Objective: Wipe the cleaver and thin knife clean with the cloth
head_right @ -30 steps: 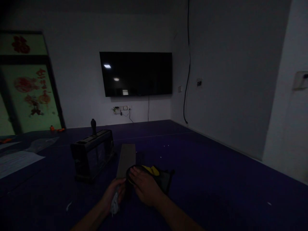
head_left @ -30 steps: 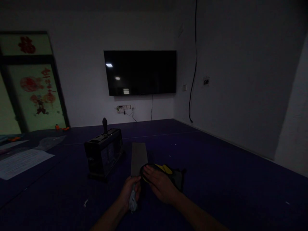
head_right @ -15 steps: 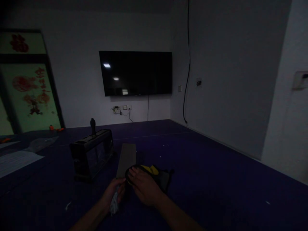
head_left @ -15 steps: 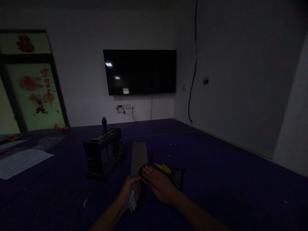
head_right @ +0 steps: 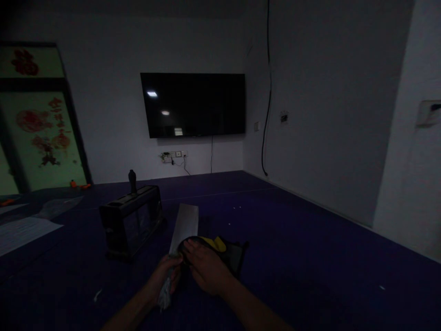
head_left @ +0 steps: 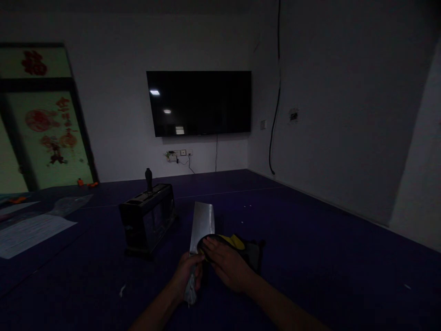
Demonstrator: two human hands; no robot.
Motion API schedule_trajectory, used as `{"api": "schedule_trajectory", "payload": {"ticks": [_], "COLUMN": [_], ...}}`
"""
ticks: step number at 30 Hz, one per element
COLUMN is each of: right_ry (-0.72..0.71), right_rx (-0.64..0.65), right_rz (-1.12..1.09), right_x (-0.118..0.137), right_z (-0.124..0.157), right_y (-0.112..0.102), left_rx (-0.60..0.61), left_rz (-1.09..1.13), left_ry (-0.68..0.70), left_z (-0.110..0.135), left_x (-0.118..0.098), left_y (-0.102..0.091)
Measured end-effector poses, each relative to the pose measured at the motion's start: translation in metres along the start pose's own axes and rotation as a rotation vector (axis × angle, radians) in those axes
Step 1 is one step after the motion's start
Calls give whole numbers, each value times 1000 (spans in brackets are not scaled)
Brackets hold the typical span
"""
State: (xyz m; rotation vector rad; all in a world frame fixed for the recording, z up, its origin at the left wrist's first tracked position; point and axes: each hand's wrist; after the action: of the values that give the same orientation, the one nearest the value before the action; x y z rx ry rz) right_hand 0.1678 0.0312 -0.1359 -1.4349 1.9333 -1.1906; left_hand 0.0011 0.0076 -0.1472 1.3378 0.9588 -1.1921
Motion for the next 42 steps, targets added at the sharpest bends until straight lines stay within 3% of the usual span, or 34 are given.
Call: {"api": "schedule_trajectory", "payload": {"ticks": [6,16,23,30,42], "right_ry": [100,-29,-29,-4,218], "right_rx": [-72,90,93,-6,-183], "right_rz": [1,-1,21,10,20], "right_x": [-5,7,7,2,-12], "right_z": [1,-2,-3,-2,2], "right_y": [3,-9,-7,-1,11], "left_rx": [5,8,-20,16,18], "left_rz": [-49,-99,-81,-107,-81], "left_ry": [7,31,42,35,14], "left_z": [4,4,6,5,5], "left_x": [1,4,1,2,5], "left_y": [2,6,8,5,3]}}
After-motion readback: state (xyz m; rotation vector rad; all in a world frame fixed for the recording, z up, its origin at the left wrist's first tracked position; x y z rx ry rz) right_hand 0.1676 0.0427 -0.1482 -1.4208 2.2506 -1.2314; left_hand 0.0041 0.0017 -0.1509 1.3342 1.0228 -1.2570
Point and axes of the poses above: each hand's wrist, its own z-axis away from the middle knuckle, its own y-axis out of the palm, x = y × z, and after that the axes turned 5 degrees about -z, right-handed
